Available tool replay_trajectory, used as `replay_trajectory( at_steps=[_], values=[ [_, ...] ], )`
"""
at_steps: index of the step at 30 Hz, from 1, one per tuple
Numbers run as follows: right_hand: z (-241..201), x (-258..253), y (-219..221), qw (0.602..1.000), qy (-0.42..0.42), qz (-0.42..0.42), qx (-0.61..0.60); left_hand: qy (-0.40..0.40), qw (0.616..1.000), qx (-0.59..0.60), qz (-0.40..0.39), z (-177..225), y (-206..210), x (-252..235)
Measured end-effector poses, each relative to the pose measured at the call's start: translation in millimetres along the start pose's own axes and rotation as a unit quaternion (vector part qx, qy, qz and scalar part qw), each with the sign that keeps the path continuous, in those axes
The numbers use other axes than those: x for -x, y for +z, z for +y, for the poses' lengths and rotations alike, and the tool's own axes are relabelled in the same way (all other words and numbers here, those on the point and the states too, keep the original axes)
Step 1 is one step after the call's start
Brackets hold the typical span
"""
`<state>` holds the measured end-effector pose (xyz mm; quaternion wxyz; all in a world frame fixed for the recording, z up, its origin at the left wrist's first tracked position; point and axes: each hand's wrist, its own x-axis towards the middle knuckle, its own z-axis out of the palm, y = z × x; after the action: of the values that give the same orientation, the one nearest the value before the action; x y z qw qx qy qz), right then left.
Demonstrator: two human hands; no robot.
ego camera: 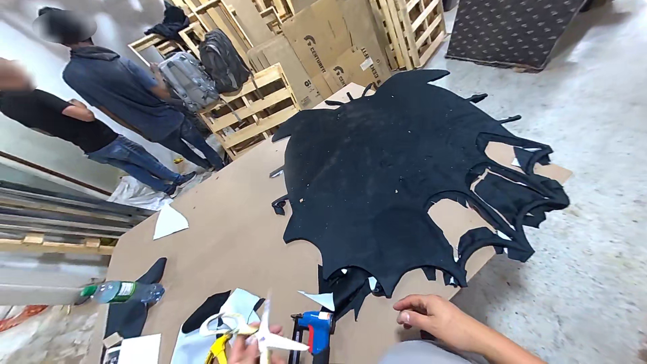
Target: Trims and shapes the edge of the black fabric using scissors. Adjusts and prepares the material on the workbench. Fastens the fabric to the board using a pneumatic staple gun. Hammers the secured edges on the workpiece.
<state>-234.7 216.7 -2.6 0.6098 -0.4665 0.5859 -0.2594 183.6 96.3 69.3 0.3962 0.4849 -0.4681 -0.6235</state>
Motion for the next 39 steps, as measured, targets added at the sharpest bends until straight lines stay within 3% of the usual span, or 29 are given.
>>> replay_trajectory(
  at_steps=[3, 6, 9, 12, 14, 17, 19, 20, 22, 25, 27, 28, 32, 37, 39],
  values=[
    [-30.2, 1.9, 13.2, 0.993, -0.022, -0.058, -0.098, 0.095, 0.994, 0.001, -0.063, -13.0, 102.2, -13.4],
    [-47.8, 8.6, 16.8, 0.970, -0.064, -0.104, -0.212, 0.198, 0.968, -0.059, -0.138, -29.5, 175.3, -31.7],
    [-52.8, 19.9, 13.8, 0.947, -0.105, -0.105, -0.286, 0.255, 0.937, -0.122, -0.206, -32.4, 221.5, -35.4],
    [-47.0, 29.8, 10.4, 0.932, -0.131, -0.070, -0.330, 0.301, 0.923, -0.128, -0.203, -38.7, 250.9, -34.3],
    [-36.5, 33.6, 9.8, 0.930, -0.126, -0.039, -0.344, 0.243, 0.948, -0.071, -0.195, -40.0, 264.6, -29.6],
    [-17.8, 36.7, 8.3, 0.962, -0.064, 0.029, -0.264, 0.014, 0.985, 0.013, -0.171, -35.8, 281.9, -25.1],
    [-5.0, 40.6, 6.3, 0.970, -0.020, 0.042, -0.239, -0.162, 0.959, 0.061, -0.223, -46.6, 280.4, -33.3],
    [3.6, 42.1, 2.4, 0.968, -0.014, 0.027, -0.249, -0.207, 0.940, 0.052, -0.265, -53.4, 279.1, -39.4],
    [22.5, 43.4, -4.1, 0.964, -0.003, 0.026, -0.263, -0.209, 0.929, -0.044, -0.303, -65.6, 283.1, -49.5],
    [41.9, 48.4, 1.4, 0.966, 0.092, 0.222, -0.096, -0.185, 0.907, -0.257, -0.276, -82.7, 301.0, -60.2],
    [51.4, 51.7, 4.3, 0.946, 0.098, 0.306, 0.041, -0.200, 0.887, -0.325, -0.260, -97.6, 316.3, -66.8],
    [53.0, 54.2, 2.4, 0.943, 0.093, 0.309, 0.082, -0.209, 0.883, -0.335, -0.254, -105.9, 323.3, -68.4],
    [45.5, 60.5, -17.0, 0.966, 0.177, 0.173, 0.080, -0.222, 0.862, -0.366, -0.272, -129.4, 344.1, -70.1],
    [71.1, 60.6, -36.3, 0.962, 0.182, 0.204, 0.004, -0.260, 0.858, -0.332, -0.294, -142.3, 360.3, -81.6],
    [72.2, 60.6, -44.3, 0.962, 0.187, 0.194, 0.031, -0.286, 0.863, -0.293, -0.296, -145.0, 363.6, -87.0]
  ],
)
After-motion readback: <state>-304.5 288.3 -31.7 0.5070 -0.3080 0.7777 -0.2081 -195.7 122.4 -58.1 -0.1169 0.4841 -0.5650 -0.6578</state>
